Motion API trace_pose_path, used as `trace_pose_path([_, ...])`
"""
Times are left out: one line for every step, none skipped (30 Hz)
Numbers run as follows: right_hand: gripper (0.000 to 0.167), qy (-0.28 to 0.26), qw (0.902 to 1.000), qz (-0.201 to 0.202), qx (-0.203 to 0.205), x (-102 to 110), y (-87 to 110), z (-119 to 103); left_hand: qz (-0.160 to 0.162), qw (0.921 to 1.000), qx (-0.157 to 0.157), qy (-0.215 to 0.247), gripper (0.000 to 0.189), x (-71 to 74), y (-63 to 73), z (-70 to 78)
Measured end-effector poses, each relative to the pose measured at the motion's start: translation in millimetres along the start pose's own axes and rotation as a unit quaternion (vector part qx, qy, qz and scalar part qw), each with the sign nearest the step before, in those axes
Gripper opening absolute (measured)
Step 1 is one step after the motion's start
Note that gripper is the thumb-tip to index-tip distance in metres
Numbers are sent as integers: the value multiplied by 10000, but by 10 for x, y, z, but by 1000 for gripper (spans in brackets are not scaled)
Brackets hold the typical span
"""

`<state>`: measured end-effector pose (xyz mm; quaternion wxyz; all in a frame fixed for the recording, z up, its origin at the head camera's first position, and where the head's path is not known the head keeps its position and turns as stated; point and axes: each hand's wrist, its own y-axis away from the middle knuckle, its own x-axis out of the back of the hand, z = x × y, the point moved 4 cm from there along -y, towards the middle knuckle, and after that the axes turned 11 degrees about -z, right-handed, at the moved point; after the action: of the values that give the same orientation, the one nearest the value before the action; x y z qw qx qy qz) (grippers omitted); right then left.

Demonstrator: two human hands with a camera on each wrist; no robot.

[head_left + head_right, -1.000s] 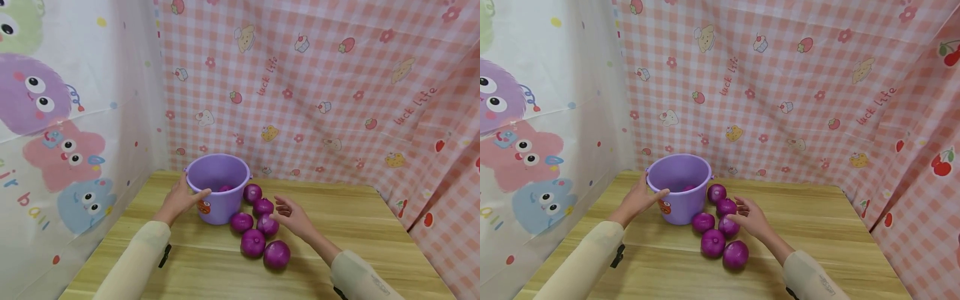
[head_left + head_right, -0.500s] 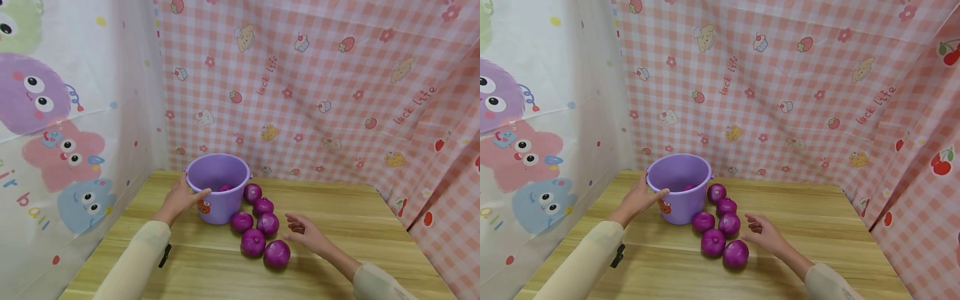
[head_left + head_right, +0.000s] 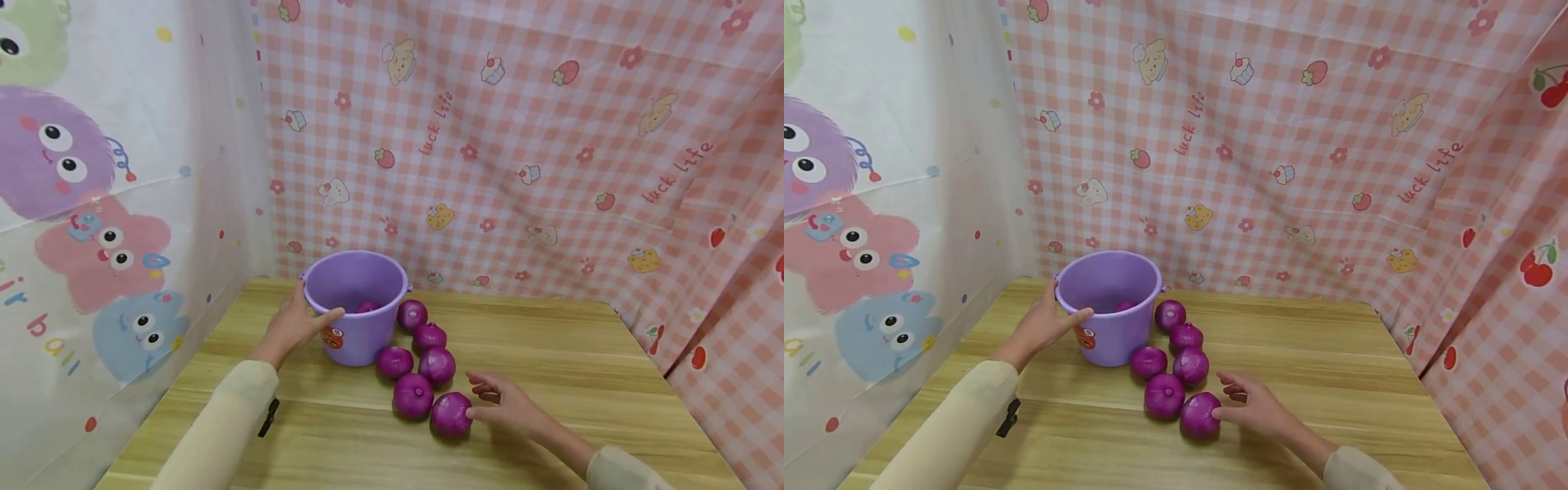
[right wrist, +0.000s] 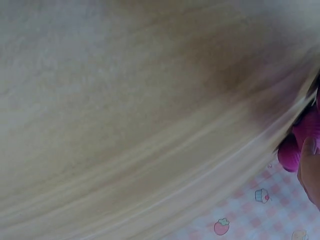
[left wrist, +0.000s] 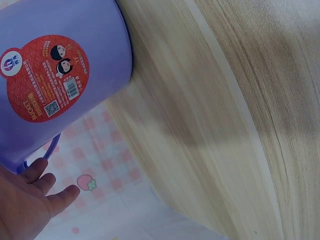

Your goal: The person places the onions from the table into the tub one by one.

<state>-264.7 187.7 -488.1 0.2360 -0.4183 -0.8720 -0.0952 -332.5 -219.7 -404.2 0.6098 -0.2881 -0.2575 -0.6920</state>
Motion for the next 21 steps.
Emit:
trace_pose_path([71,21,10000,-28,-2,-18,1,0,0,10000,-2,-10,128,0,0,-1])
trace_pose_path([71,46,10000,-45,0,-36,0,-1,-3,10000,3,-18,128,0,1,-2])
trace_pose_path([71,83,9999,-67,6,-52,0,-2,-6,10000,7,-22,129,1,1,-4])
trace_pose_path([71,102,9999,-79,14,-67,-1,-4,-3,10000,8,-34,129,1,1,-6])
trace_pose_path([71,127,9999,-92,15,-81,-1,-4,3,10000,5,-37,128,1,1,-7])
trace_pose_path([71,146,9998,-99,14,-94,-1,-5,9,10000,-5,-38,128,2,1,-7])
trace_pose_path([71,169,9998,-117,25,-105,-2,-7,10,10000,-12,-36,128,3,1,-5])
trace_pose_path([71,171,9998,-123,26,-114,-3,-9,11,10000,-16,-34,128,4,0,-3])
trace_pose_path([72,167,9998,-133,32,-121,-3,-11,10,10000,-14,-33,128,4,1,-2])
trace_pose_path([72,158,9998,-139,39,-128,-3,-15,9,10000,-7,-36,128,4,1,-1])
trace_pose_path([73,161,9998,-148,42,-133,-4,-16,1,10000,6,-34,128,3,1,-1])
trace_pose_path([73,168,9997,-151,47,-137,-5,-15,-9,10000,26,-40,128,3,2,-3])
trace_pose_path([74,173,9997,-152,56,-140,-6,-14,-17,10000,45,-50,128,3,3,-3])
trace_pose_path([73,178,9997,-149,68,-142,-7,-13,-22,10000,64,-60,129,3,4,-5])
trace_pose_path([73,193,9997,-148,87,-144,-9,-11,-28,9999,73,-73,129,2,5,-7])
trace_pose_path([73,224,9996,-152,113,-148,-12,-6,-17,9999,70,-84,129,4,5,-5])
trace_pose_path([73,265,9994,-154,139,-152,-15,-1,-4,9999,58,-93,128,5,4,-5])
trace_pose_path([74,296,9993,-153,155,-157,-18,4,13,9999,44,-93,127,7,3,-3])
trace_pose_path([74,334,9992,-156,172,-162,-20,8,26,9999,36,-103,126,8,1,-2])
trace_pose_path([74,384,9989,-170,193,-169,-24,16,38,9999,28,-109,126,9,-1,-1])
trace_pose_path([75,421,9987,-185,220,-177,-28,22,48,9999,19,-117,125,9,-4,1])
